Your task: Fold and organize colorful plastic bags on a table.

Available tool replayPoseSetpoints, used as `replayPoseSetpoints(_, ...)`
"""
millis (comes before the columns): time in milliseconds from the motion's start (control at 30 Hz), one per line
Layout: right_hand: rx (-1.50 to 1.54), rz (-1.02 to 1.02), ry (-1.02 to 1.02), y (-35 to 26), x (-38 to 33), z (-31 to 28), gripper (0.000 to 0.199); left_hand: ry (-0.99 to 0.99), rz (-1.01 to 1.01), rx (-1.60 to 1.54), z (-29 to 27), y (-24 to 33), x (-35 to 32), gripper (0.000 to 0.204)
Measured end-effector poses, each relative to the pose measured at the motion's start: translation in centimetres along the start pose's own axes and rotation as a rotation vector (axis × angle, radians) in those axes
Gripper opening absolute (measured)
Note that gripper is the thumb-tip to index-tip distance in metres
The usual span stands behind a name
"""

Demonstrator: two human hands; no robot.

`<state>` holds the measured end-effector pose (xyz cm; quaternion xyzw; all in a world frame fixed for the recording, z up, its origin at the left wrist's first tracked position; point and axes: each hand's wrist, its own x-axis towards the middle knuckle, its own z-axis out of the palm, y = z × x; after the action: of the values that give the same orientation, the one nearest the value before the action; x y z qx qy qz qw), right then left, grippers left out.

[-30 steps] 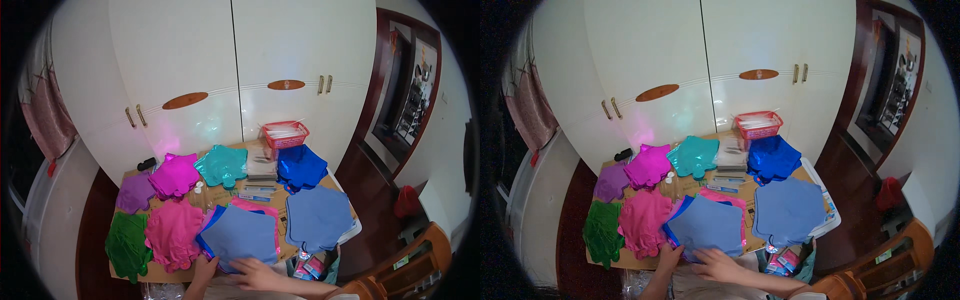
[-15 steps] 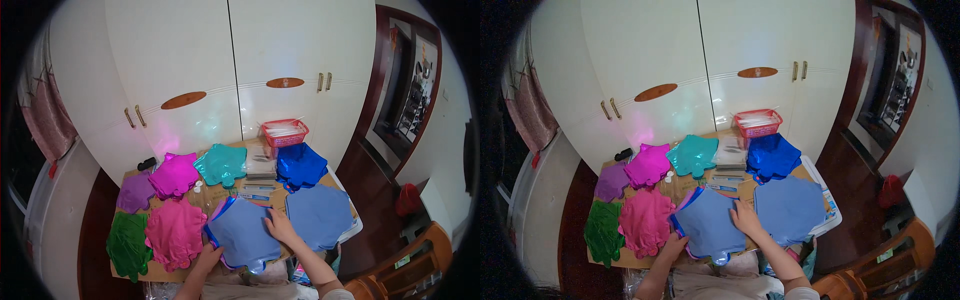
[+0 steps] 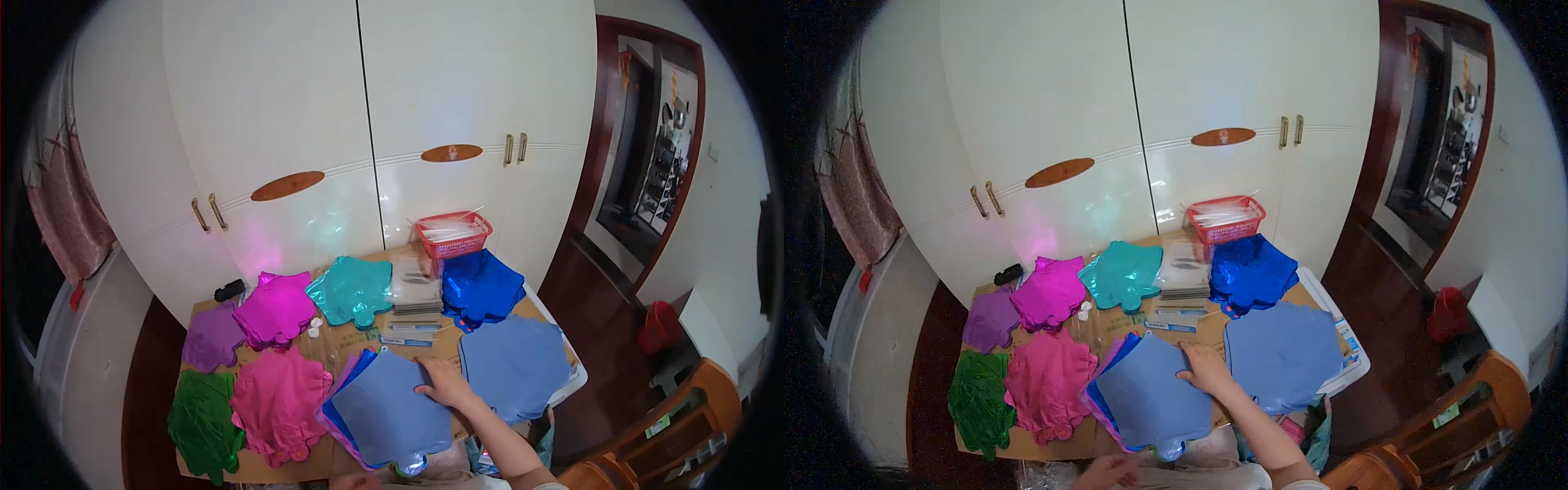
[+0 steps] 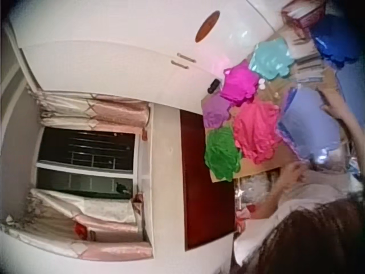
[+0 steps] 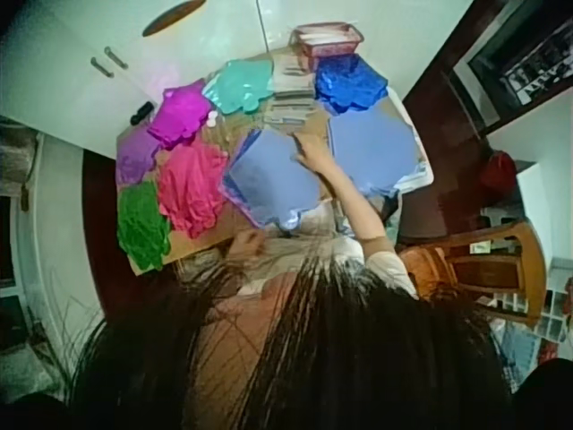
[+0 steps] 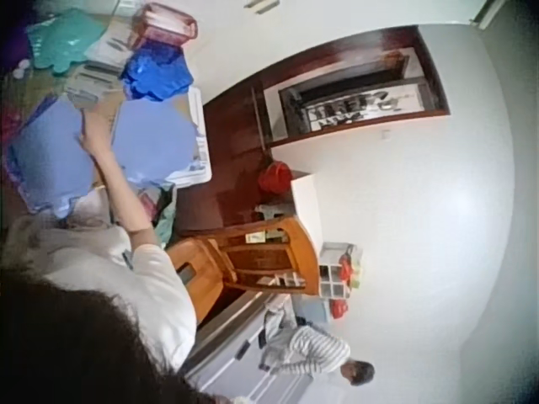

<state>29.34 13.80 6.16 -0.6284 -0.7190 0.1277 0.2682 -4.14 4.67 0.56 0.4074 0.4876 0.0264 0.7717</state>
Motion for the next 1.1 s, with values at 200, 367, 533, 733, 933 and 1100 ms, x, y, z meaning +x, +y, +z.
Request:
replayPoseSetpoints(200,-0.118,-0.035,0.067,-1.8,-2.7,1.0,0.072,-0.332,-0.031,-0.751,4.9,-2.0,3.1,0.027)
replayPoseSetpoints(367,-0.178,-0.003,-0.057,-2.1,-1.8,1.3,0.069,-0.345,0.059,-0.834,6.4,-1.5,3.3,0.027)
replayPoseSetpoints(533,0.151,-0.049,-0.233,-1.9,3.4,1.0,0.059,-0.349,0.095,-0.868,6.8,-1.1,3.0,0.027)
replayPoseSetpoints(733,0.541,-0.109,-0.311,-3.2,11.5,7.2,0.052,-0.349,0.127,-0.906,7.0,-1.2,2.9,0.028)
replayPoseSetpoints(933,0.430,-0.305,-0.455,-4.3,14.3,9.7,0.030,-0.362,0.161,-0.958,8.0,-0.4,2.8,0.028)
replayPoseSetpoints(1100,0.209,-0.196,-0.377,-4.7,13.8,8.5,0.021,-0.383,0.250,-1.044,7.9,-2.4,5.4,0.031)
